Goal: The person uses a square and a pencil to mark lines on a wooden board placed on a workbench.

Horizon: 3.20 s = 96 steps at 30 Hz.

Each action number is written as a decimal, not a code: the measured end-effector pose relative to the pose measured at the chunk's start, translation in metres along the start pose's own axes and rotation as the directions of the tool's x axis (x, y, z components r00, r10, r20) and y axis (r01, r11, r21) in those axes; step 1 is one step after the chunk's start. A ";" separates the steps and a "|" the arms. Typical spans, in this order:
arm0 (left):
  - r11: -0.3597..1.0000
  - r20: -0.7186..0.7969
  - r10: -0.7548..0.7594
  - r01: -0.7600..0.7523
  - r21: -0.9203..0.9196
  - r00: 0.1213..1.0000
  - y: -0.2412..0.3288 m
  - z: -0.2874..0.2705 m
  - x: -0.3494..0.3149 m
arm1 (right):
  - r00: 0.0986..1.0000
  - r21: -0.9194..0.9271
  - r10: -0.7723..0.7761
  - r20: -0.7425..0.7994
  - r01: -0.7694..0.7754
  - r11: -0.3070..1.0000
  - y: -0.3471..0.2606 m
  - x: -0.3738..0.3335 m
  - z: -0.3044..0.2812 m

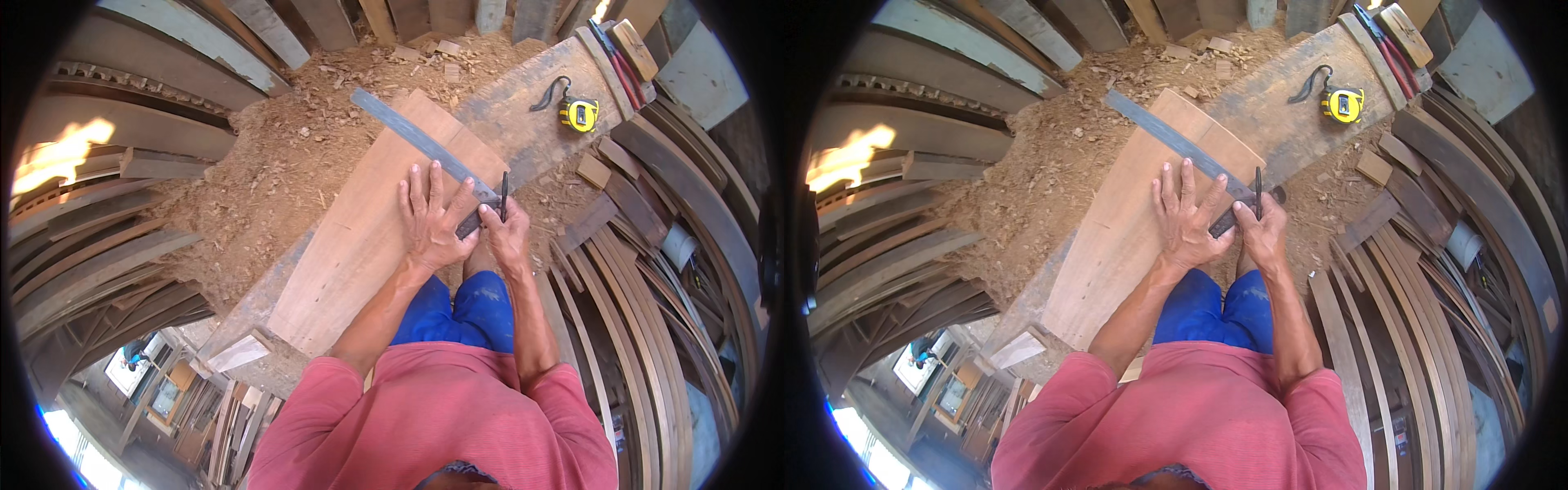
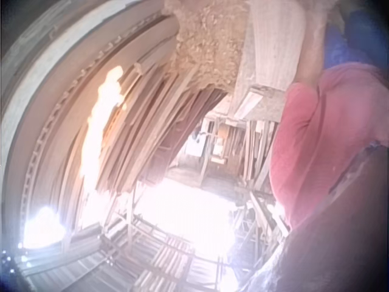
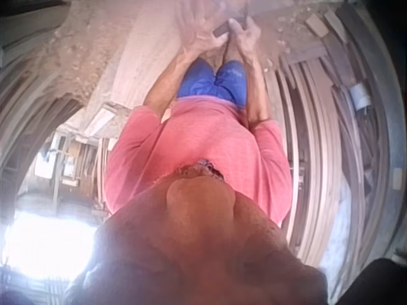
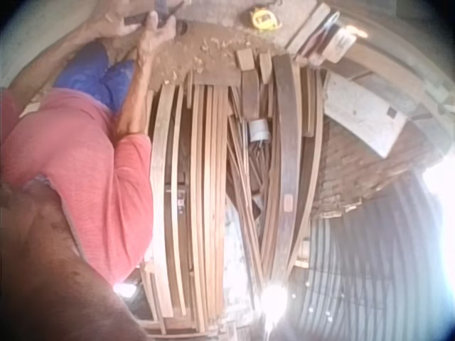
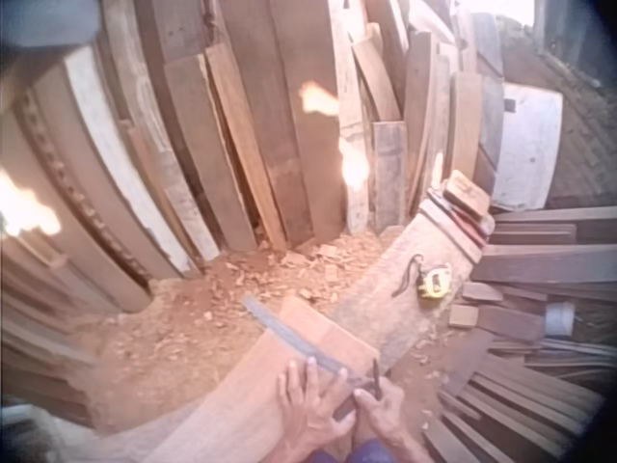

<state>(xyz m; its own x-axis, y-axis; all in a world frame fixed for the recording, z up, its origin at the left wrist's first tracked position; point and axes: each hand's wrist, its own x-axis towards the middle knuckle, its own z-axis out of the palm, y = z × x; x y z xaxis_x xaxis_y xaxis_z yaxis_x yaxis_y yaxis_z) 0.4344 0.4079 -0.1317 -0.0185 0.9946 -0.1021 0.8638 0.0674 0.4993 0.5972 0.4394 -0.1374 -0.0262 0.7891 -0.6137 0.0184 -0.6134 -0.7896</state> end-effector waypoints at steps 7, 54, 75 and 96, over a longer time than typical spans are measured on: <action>1.000 0.010 -0.002 0.002 -0.009 1.000 -0.001 -0.001 -0.001 | 1.000 -0.051 -0.001 0.017 0.002 0.999 0.004 0.002 -0.003; 0.998 0.051 0.005 -0.007 0.056 0.999 0.003 -0.006 0.001 | 0.814 -0.285 -0.446 0.373 0.558 0.780 -0.107 0.106 0.083; 0.999 -0.004 0.005 -0.005 0.049 1.000 0.002 -0.003 0.004 | 0.701 -0.466 -0.243 0.670 0.653 0.598 -0.136 0.068 -0.020; 0.996 -0.038 0.031 -0.028 0.084 0.999 -0.003 0.006 -0.004 | 0.925 -0.676 -0.185 0.331 0.369 0.638 -0.063 0.019 -0.083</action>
<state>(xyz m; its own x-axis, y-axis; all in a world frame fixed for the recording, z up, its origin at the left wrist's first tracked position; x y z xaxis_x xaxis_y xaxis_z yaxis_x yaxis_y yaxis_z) 0.4349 0.4031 -0.1384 -0.0107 0.9985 -0.0536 0.9034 0.0326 0.4275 0.6783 0.4959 -0.0993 -0.3583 0.8334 -0.4209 0.6775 -0.0782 -0.7314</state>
